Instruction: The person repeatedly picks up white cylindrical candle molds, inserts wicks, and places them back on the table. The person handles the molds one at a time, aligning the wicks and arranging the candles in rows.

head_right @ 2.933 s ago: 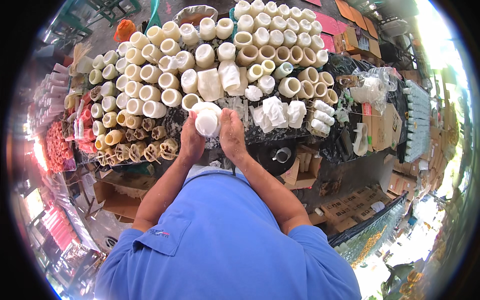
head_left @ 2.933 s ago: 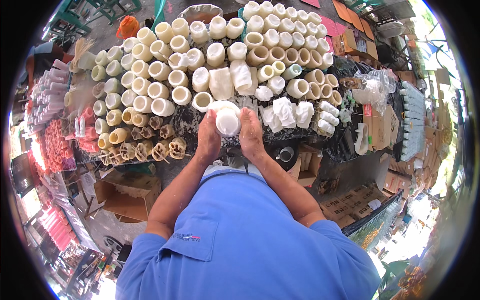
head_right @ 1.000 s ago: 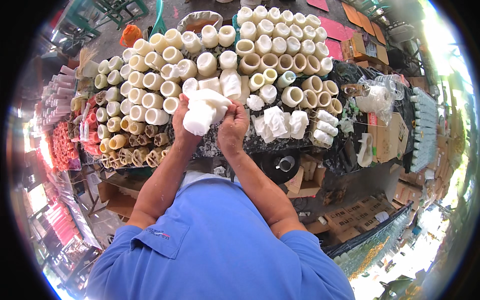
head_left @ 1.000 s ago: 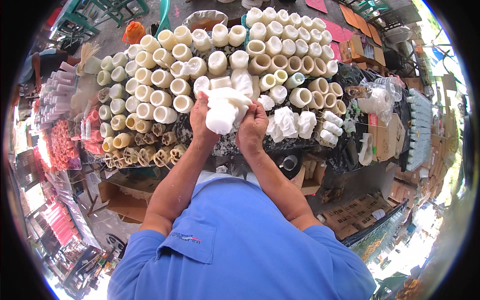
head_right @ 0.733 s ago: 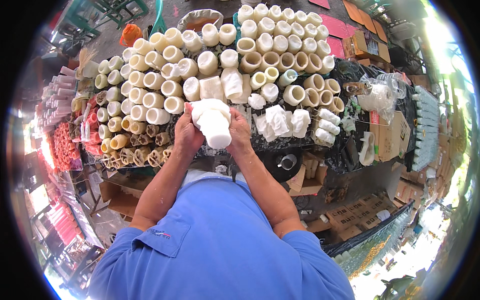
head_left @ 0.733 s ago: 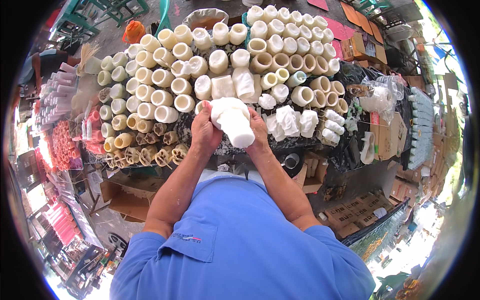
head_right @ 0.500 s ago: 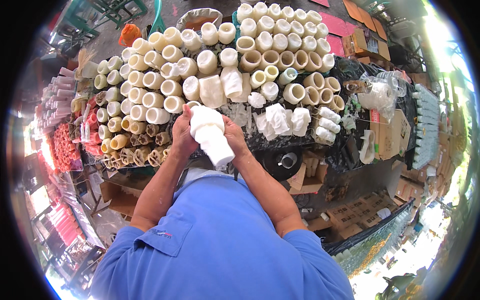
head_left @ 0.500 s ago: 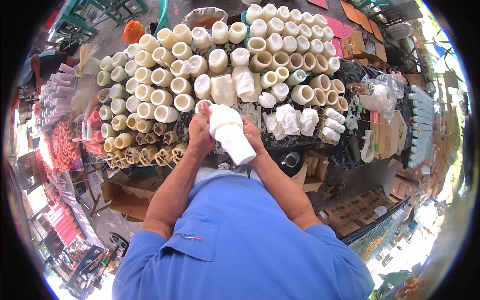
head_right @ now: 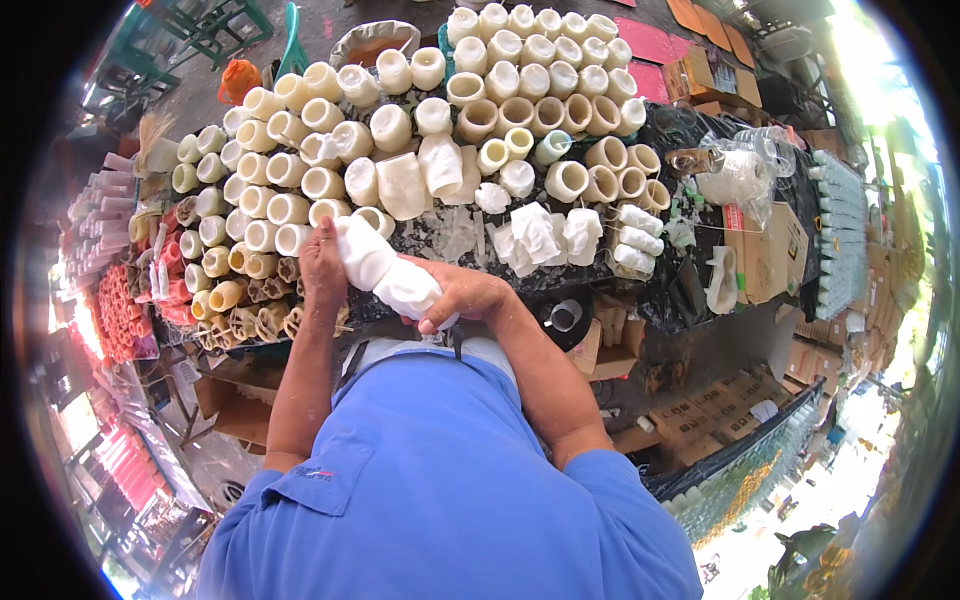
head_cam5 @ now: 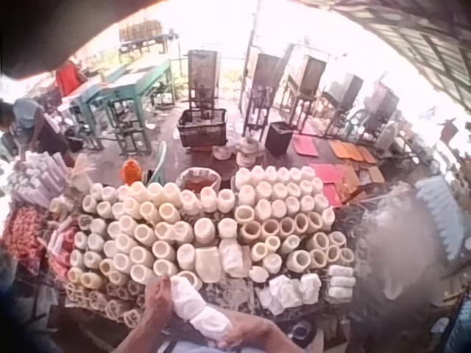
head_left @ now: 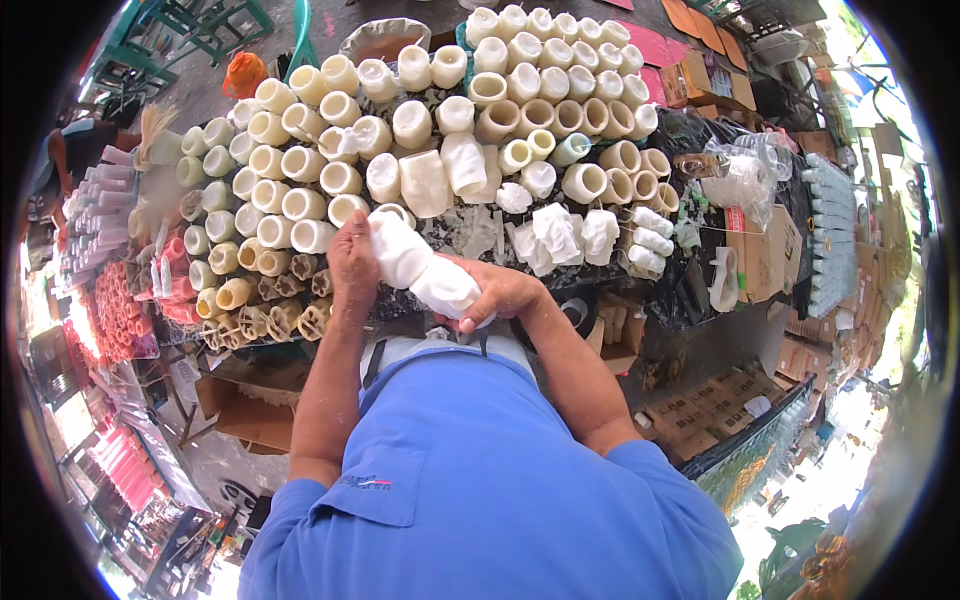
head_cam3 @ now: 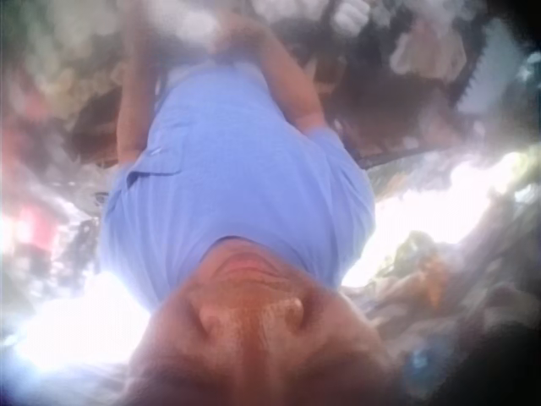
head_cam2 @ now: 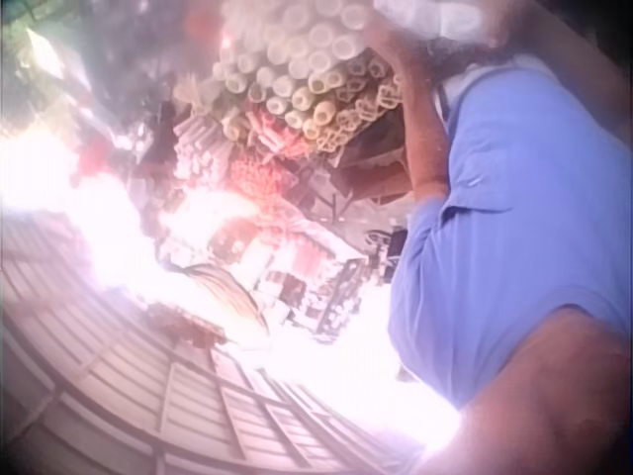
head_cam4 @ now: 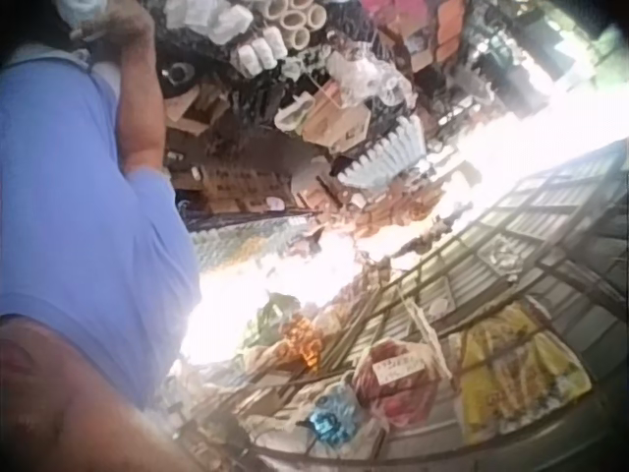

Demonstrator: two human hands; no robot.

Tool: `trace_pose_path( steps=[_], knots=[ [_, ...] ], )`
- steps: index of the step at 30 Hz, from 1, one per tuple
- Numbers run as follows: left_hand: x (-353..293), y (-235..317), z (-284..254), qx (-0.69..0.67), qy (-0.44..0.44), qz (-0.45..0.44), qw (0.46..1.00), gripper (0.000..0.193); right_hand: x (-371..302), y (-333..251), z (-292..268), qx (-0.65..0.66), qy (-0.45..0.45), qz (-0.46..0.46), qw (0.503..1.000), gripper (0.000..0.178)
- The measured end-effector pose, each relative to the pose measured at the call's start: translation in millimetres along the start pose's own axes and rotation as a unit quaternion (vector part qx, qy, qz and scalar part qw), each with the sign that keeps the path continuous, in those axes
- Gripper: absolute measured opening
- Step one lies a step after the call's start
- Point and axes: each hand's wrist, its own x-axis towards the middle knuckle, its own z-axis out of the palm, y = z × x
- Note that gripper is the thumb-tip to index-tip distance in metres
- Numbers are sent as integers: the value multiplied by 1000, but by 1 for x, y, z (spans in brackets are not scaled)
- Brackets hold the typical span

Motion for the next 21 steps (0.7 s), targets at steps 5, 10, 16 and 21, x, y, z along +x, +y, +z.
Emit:
trace_pose_path(
  steps=[5,10,16,21],
  knots=[
    [12,1,-49,-35,47,12,998,47,-44,18,-15,-70,105,-10,992,118],
    [-2,-23,-73,-168,24,-128,977,52,-65,65,-28,-82,379,-101,916,99],
    [-22,-64,-62,-249,31,-243,937,48,-11,113,-56,-472,614,-116,622,94],
    [-33,-69,-52,-289,1,-270,918,45,20,126,-73,-630,625,7,461,93]
  ],
)
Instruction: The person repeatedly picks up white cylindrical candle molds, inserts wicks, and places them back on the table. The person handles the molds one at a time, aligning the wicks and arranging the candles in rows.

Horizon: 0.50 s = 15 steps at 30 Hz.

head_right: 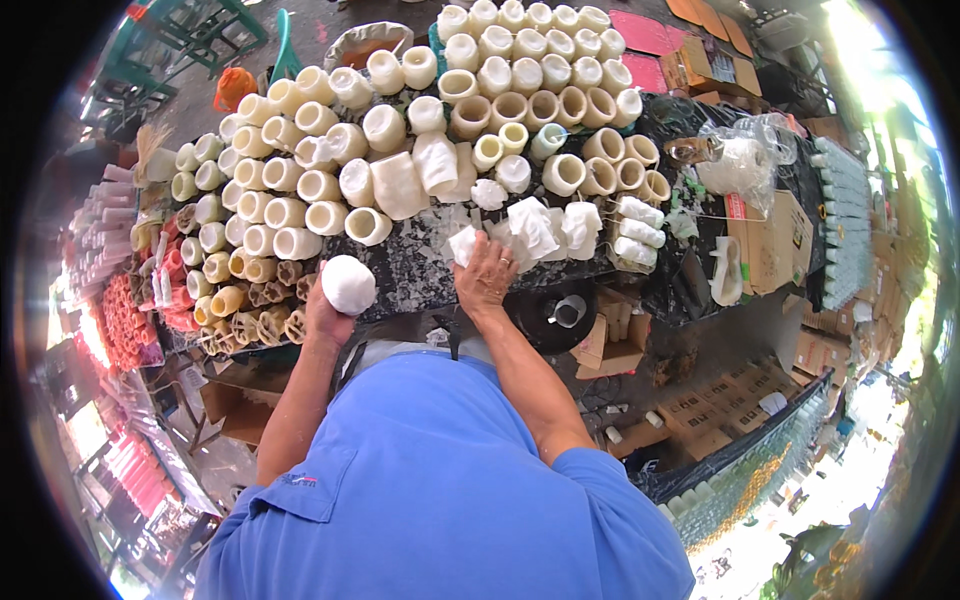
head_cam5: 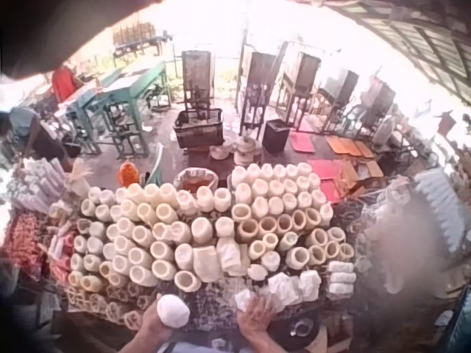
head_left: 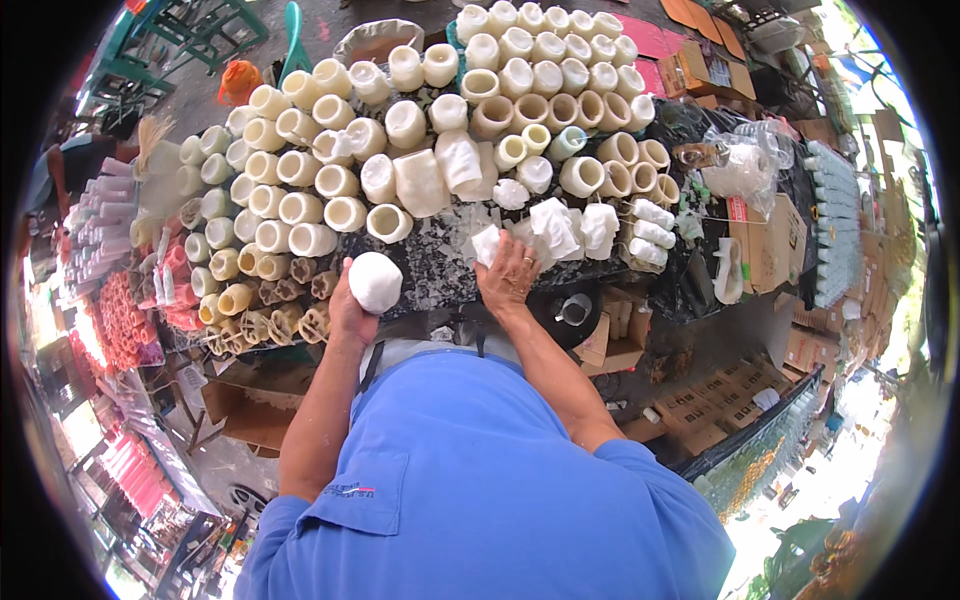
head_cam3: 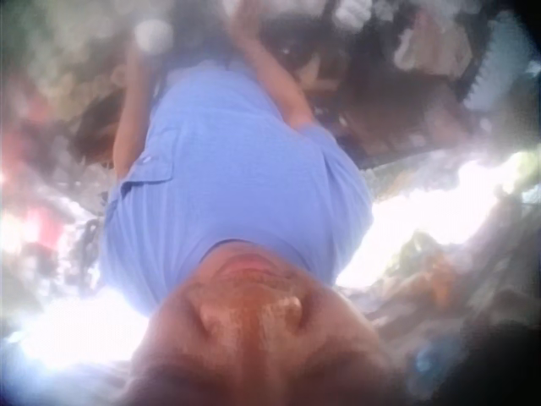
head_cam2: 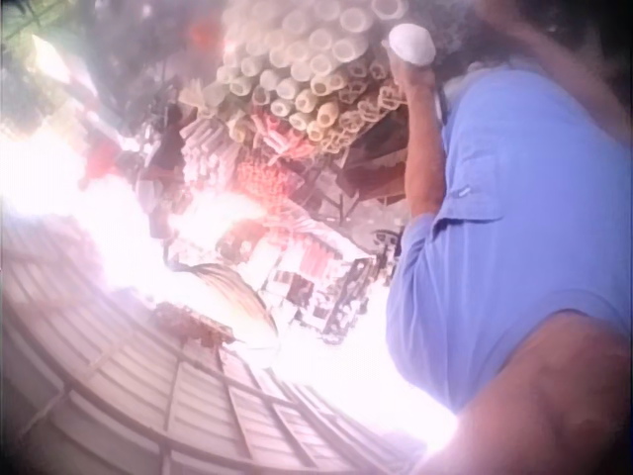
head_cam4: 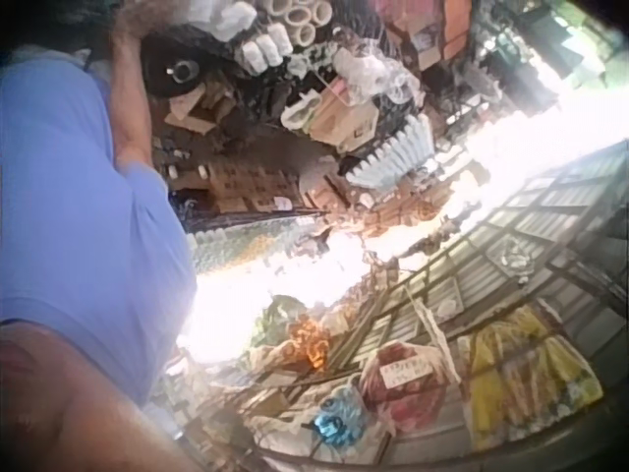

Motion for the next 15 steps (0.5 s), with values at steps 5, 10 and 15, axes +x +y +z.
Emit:
trace_pose_path(
  steps=[5,10,15],
  knots=[
    [-2,-3,8,2,2,-11,1000,39,-1,1,-5,-11,53,-6,999,92],
    [-4,-7,17,52,-32,-33,998,46,-10,-14,-35,115,44,-54,991,88],
    [-8,-14,36,119,-147,-66,980,47,-16,-52,-60,737,-430,246,460,70]
  ],
)
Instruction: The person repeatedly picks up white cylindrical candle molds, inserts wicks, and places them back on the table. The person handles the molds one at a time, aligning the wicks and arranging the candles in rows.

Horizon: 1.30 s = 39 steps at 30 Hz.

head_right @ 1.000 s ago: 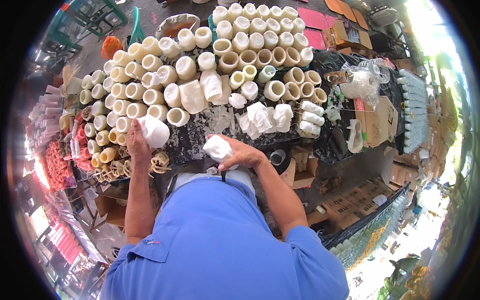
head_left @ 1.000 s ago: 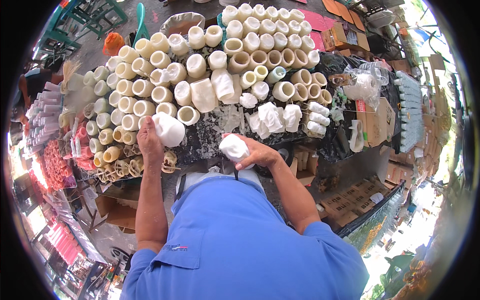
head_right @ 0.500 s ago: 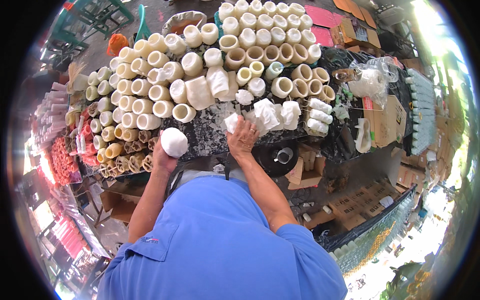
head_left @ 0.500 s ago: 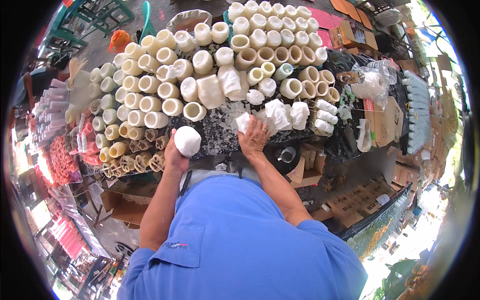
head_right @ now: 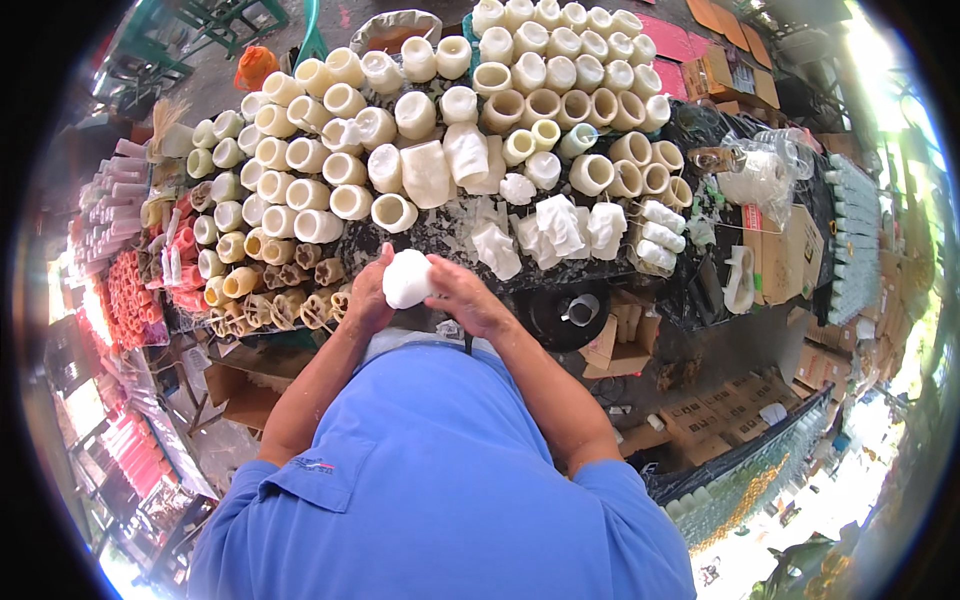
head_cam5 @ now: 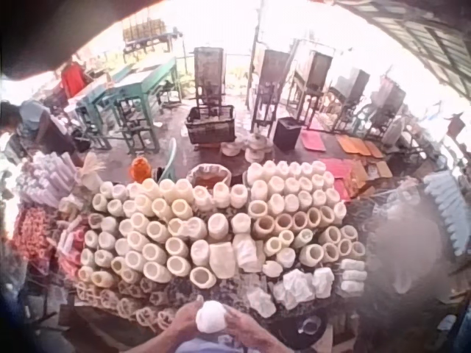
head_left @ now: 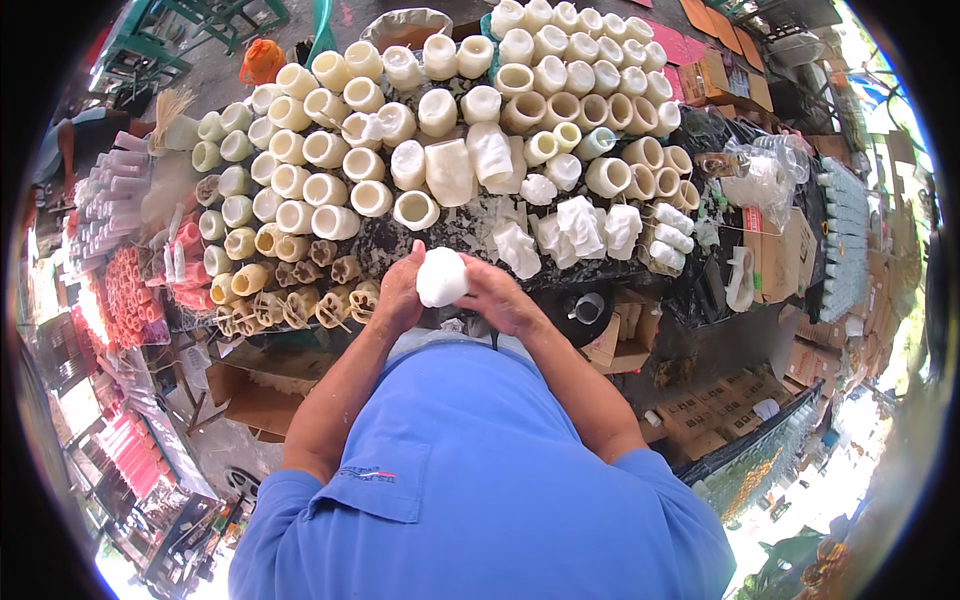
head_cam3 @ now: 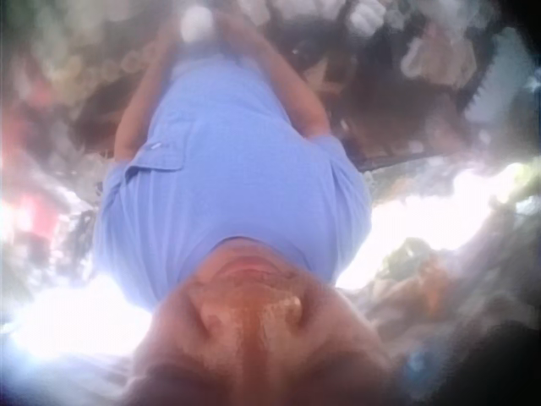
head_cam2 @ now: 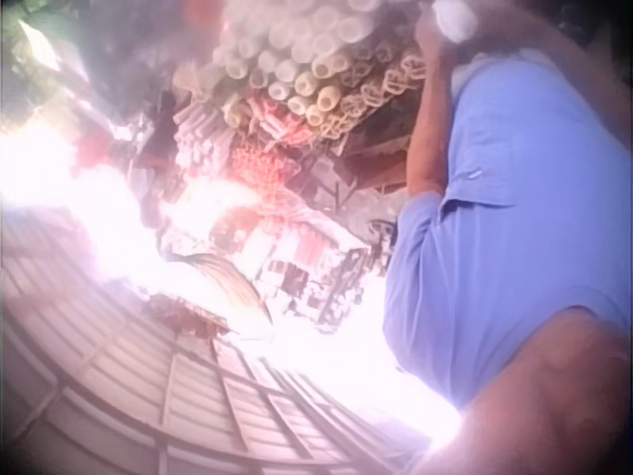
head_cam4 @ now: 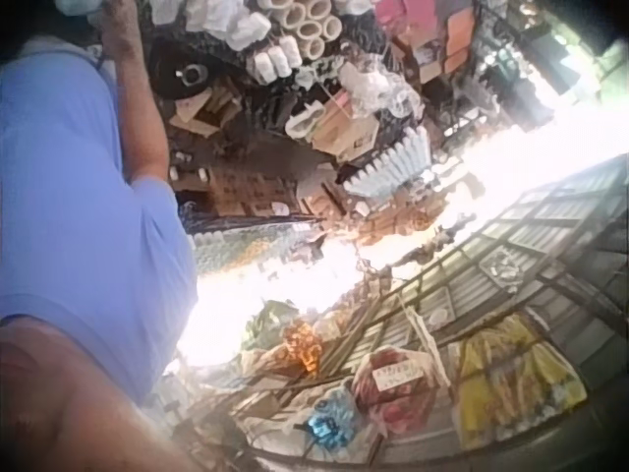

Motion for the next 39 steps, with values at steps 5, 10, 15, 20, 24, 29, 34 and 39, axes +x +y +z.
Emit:
trace_pose_path(
  steps=[5,10,15,20,24,29,34,39],
  knots=[
    [7,-1,8,446,110,176,871,47,14,9,13,-88,-53,-96,990,63],
    [10,-1,9,401,100,163,896,43,30,7,4,-127,84,-122,981,44],
    [-12,6,18,208,3,105,972,22,31,0,1,-162,117,-150,968,38],
    [-23,-2,29,564,17,237,791,32,39,3,-4,-483,276,-197,807,33],
    [3,-9,19,639,109,314,694,29,49,15,1,-535,327,-248,738,26],
    [20,-20,1,640,132,297,697,32,30,25,15,-526,296,-277,748,29],
    [23,-23,-6,656,155,330,660,31,17,21,22,-550,239,-208,773,44],
    [21,-27,-6,656,142,303,677,26,12,17,20,-379,148,-125,905,61]
  ],
)
